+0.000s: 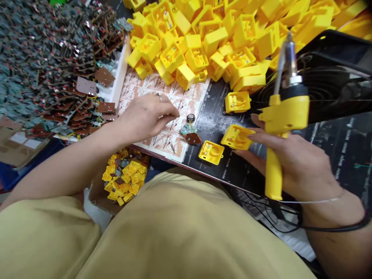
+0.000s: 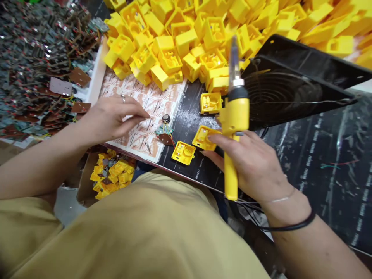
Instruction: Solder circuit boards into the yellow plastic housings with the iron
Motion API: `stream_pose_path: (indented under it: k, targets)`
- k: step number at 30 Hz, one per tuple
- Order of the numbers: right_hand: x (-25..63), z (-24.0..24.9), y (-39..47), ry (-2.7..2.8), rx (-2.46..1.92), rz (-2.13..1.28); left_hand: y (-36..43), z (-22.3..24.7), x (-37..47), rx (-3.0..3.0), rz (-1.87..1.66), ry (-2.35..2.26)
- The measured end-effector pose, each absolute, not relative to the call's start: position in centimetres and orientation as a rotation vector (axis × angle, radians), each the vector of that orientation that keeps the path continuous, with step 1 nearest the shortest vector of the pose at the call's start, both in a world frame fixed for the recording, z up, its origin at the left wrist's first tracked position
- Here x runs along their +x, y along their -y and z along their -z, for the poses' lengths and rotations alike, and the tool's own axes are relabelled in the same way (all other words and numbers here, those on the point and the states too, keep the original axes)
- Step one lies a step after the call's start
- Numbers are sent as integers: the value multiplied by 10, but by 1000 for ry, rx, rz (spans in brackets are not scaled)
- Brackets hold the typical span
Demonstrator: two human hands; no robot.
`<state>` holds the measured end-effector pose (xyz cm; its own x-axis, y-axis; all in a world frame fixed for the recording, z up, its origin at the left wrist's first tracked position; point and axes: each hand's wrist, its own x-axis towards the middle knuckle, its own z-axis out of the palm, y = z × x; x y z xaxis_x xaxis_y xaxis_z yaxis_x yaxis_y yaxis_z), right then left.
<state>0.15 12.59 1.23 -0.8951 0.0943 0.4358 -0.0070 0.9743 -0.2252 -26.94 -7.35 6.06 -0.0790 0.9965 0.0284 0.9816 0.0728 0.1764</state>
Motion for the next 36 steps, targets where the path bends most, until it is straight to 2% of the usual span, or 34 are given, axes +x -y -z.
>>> stream_pose_path:
  k: [3,8,15,19,25,32,36]
  targets:
    - [-29,-18,-121,2620,198,-190,70,-51,-270,2188,-48,-2065]
    - [-59,-13,-123,2671,277,-190,60,-34,-254,2207,68,-2048]
    - [-51,-21,-114,2618,143,-440,64,-68,-262,2066,160,-2035]
    - [-62,-19,-107,2601,235,-456,58,-80,-275,1942,-15,-2024]
    - [-75,-15,-95,2565,234,-502,48,-68,-291,1700,-212,-1961]
    - [-83,-14,-80,2515,240,-710,50,-49,-290,1381,-397,-1909]
    - [-86,-15,-72,2474,90,-873,56,-49,-284,1329,-449,-1857]
